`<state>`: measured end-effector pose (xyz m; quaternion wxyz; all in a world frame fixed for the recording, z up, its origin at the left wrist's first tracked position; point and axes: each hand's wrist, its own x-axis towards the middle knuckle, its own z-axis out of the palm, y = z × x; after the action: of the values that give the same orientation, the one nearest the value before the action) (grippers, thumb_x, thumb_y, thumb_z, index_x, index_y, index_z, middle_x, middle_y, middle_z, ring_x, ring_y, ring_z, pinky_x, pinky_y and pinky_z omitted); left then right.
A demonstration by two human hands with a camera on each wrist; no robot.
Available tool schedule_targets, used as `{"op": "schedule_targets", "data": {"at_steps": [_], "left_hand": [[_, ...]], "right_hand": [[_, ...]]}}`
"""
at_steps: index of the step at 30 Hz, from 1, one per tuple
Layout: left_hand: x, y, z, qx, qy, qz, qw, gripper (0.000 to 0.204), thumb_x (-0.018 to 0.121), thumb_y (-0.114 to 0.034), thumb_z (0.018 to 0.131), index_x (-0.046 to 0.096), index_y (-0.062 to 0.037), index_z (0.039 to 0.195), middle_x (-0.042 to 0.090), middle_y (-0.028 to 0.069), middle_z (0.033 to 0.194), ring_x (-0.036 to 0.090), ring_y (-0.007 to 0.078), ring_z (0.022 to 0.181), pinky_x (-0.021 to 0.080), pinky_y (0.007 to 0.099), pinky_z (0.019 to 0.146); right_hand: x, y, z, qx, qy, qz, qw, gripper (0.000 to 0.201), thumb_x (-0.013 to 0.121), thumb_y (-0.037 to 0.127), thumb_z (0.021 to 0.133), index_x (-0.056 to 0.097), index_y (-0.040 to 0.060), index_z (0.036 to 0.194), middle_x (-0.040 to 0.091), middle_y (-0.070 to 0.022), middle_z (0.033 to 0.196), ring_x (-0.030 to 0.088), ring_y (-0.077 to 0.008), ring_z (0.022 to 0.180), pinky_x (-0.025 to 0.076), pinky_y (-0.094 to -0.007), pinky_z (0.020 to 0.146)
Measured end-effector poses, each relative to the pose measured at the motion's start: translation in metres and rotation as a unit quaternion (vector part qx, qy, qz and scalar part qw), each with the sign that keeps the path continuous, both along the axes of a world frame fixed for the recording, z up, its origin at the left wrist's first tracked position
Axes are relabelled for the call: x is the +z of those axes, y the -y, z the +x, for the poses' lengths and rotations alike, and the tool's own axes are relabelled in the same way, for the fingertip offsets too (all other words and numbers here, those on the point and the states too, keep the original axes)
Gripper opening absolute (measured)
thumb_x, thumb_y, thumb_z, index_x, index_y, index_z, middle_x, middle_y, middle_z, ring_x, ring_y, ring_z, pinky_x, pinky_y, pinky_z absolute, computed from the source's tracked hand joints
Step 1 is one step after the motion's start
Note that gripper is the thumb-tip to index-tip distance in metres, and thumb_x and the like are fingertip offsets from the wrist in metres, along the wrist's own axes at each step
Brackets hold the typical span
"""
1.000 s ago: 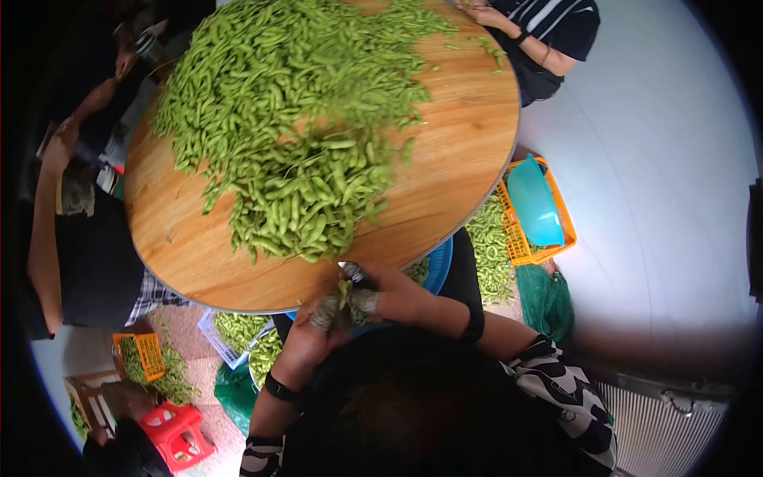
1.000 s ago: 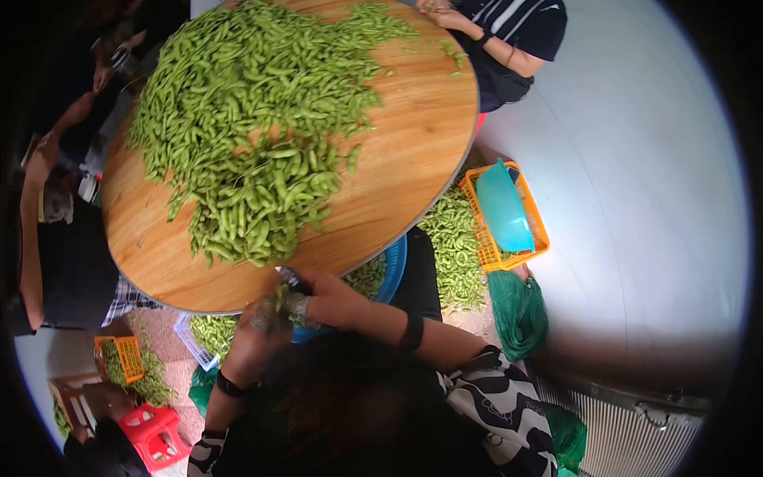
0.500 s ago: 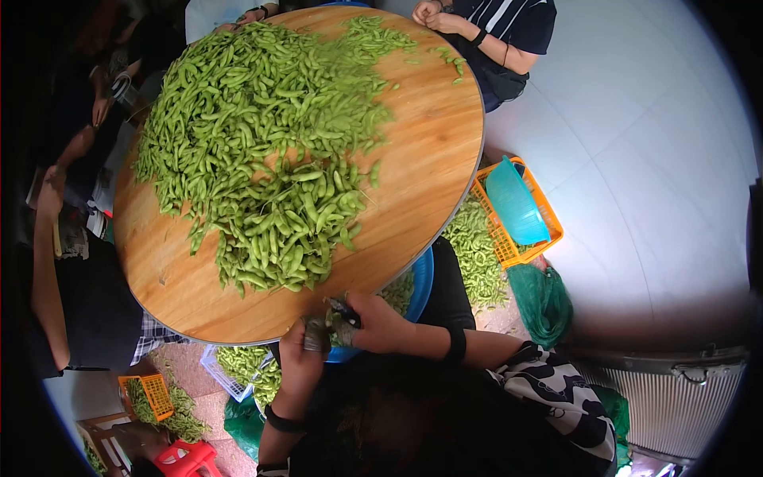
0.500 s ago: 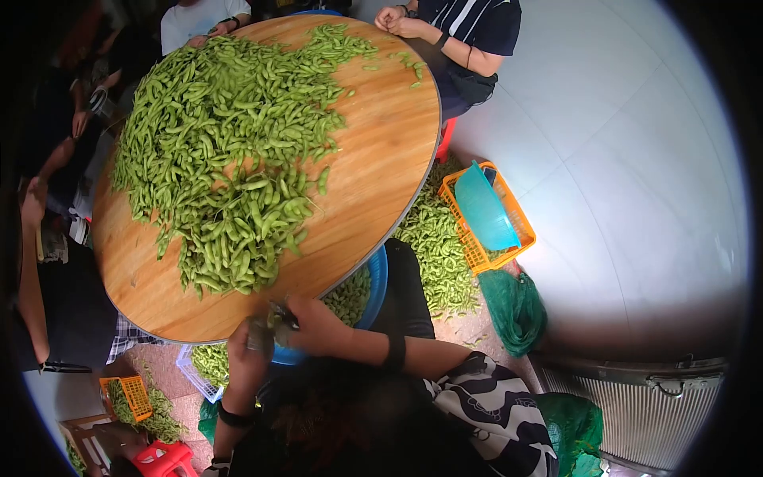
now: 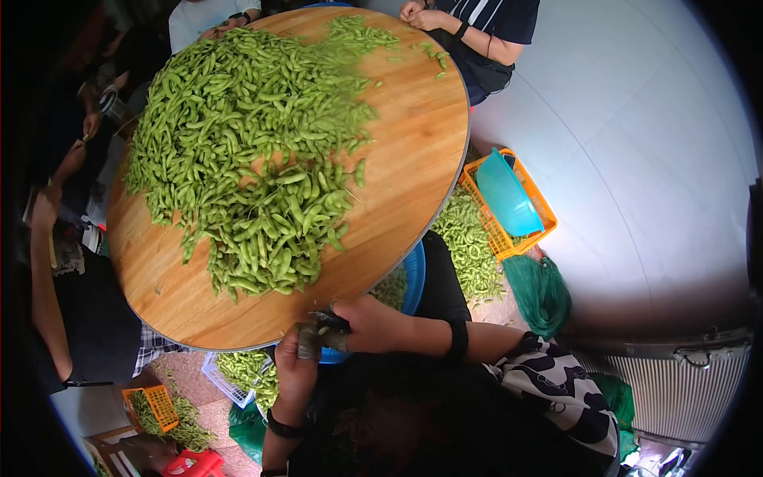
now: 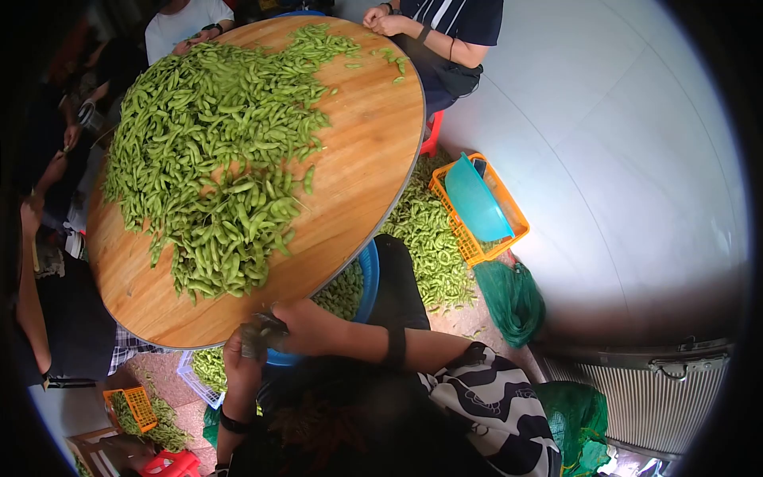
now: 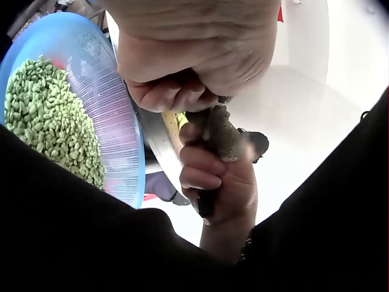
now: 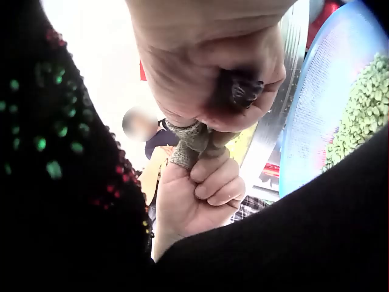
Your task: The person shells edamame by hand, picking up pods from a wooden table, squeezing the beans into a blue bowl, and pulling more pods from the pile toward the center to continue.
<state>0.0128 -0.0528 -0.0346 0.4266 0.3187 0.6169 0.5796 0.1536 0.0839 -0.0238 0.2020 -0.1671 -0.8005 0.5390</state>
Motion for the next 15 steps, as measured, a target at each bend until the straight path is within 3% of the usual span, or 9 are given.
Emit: {"op": "schedule_targets", "data": {"at_steps": [1, 2, 4, 7, 8, 9, 12, 13, 15], "left_hand": [[0.0, 0.0, -0.001, -0.019, -0.108, -0.018, 0.994, 0.006, 0.055, -0.004, 0.089, 0.061, -0.0021, 0.09, 0.058, 0.0061, 0.066, 0.056, 0.0131, 0.059, 0.045, 0.0277, 0.055], [0.0, -0.001, -0.001, -0.021, -0.108, -0.019, 0.994, 0.006, 0.055, -0.004, 0.089, 0.061, -0.0021, 0.09, 0.058, 0.0061, 0.066, 0.056, 0.0131, 0.059, 0.045, 0.0277, 0.055], [0.001, -0.006, -0.001, -0.011, -0.36, 0.045, 0.932, 0.006, 0.056, -0.004, 0.088, 0.061, -0.0007, 0.089, 0.06, 0.0128, 0.069, 0.06, 0.0213, 0.06, 0.047, 0.0313, 0.057], [0.016, 0.0, -0.002, 0.038, -0.368, -0.013, 0.929, 0.006, 0.058, -0.004, 0.088, 0.062, 0.0004, 0.088, 0.061, 0.0193, 0.073, 0.062, 0.0289, 0.063, 0.049, 0.0342, 0.059], [0.012, 0.005, -0.007, 0.075, -0.356, 0.002, 0.931, 0.007, 0.058, -0.005, 0.089, 0.063, 0.0003, 0.087, 0.062, 0.0136, 0.07, 0.06, 0.0208, 0.061, 0.048, 0.0308, 0.058], [0.012, 0.012, -0.015, 0.095, -0.356, -0.015, 0.929, 0.007, 0.058, -0.005, 0.089, 0.063, 0.0003, 0.087, 0.062, 0.0136, 0.07, 0.06, 0.0208, 0.061, 0.048, 0.0308, 0.058], [0.016, 0.033, -0.033, 0.155, -0.252, -0.039, 0.954, 0.011, 0.057, -0.008, 0.093, 0.062, 0.0002, 0.087, 0.056, -0.002, 0.067, 0.048, 0.0055, 0.061, 0.043, 0.0228, 0.056], [0.019, 0.038, -0.036, 0.17, -0.253, -0.049, 0.951, 0.011, 0.057, -0.008, 0.093, 0.062, 0.0002, 0.087, 0.056, -0.002, 0.067, 0.048, 0.0055, 0.061, 0.043, 0.0228, 0.056], [0.023, 0.042, -0.038, 0.15, -0.128, -0.076, 0.977, 0.01, 0.056, -0.006, 0.093, 0.061, -0.0007, 0.087, 0.053, -0.0033, 0.065, 0.046, 0.0042, 0.058, 0.04, 0.021, 0.053]], "right_hand": [[-0.002, 0.001, -0.001, 0.002, 0.007, 0.024, 1.0, 0.03, 0.071, 0.024, 0.079, 0.055, -0.0003, 0.08, 0.06, -0.0196, 0.072, 0.061, -0.0392, 0.067, 0.047, -0.0417, 0.058], [-0.003, 0.002, -0.001, 0.004, 0.014, 0.048, 0.999, 0.028, 0.07, 0.023, 0.078, 0.055, -0.0003, 0.079, 0.06, -0.0197, 0.072, 0.061, -0.0397, 0.067, 0.048, -0.0423, 0.058], [-0.003, 0.004, -0.001, -0.008, 0.041, 0.07, 0.997, 0.028, 0.068, 0.025, 0.078, 0.056, -0.0001, 0.08, 0.06, -0.021, 0.072, 0.061, -0.0398, 0.069, 0.048, -0.0436, 0.06], [0.001, 0.002, 0.002, -0.031, 0.07, 0.123, 0.989, 0.024, 0.067, 0.023, 0.077, 0.058, 0.0008, 0.082, 0.06, -0.0198, 0.071, 0.061, -0.0393, 0.068, 0.05, -0.0446, 0.061], [0.001, 0.0, 0.003, -0.047, 0.066, 0.158, 0.984, 0.021, 0.068, 0.019, 0.077, 0.059, 0.0017, 0.083, 0.059, -0.0174, 0.07, 0.061, -0.0388, 0.066, 0.05, -0.0443, 0.061], [-0.001, -0.001, 0.004, -0.022, 0.063, 0.151, 0.986, 0.021, 0.068, 0.019, 0.077, 0.059, 0.0017, 0.083, 0.059, -0.0174, 0.07, 0.061, -0.0388, 0.066, 0.05, -0.0443, 0.061], [-0.002, -0.008, 0.012, -0.018, 0.023, 0.199, 0.98, 0.02, 0.069, 0.018, 0.076, 0.062, 0.003, 0.088, 0.06, -0.0151, 0.07, 0.062, -0.0371, 0.067, 0.05, -0.0437, 0.061], [0.004, -0.009, 0.015, -0.015, 0.041, 0.216, 0.975, 0.02, 0.069, 0.018, 0.077, 0.063, 0.003, 0.09, 0.061, -0.0146, 0.072, 0.062, -0.0363, 0.068, 0.051, -0.0425, 0.061], [0.005, -0.011, 0.015, -0.003, 0.057, 0.231, 0.971, 0.02, 0.069, 0.017, 0.078, 0.064, 0.003, 0.092, 0.062, -0.0141, 0.073, 0.063, -0.0355, 0.069, 0.051, -0.0413, 0.061]]}}
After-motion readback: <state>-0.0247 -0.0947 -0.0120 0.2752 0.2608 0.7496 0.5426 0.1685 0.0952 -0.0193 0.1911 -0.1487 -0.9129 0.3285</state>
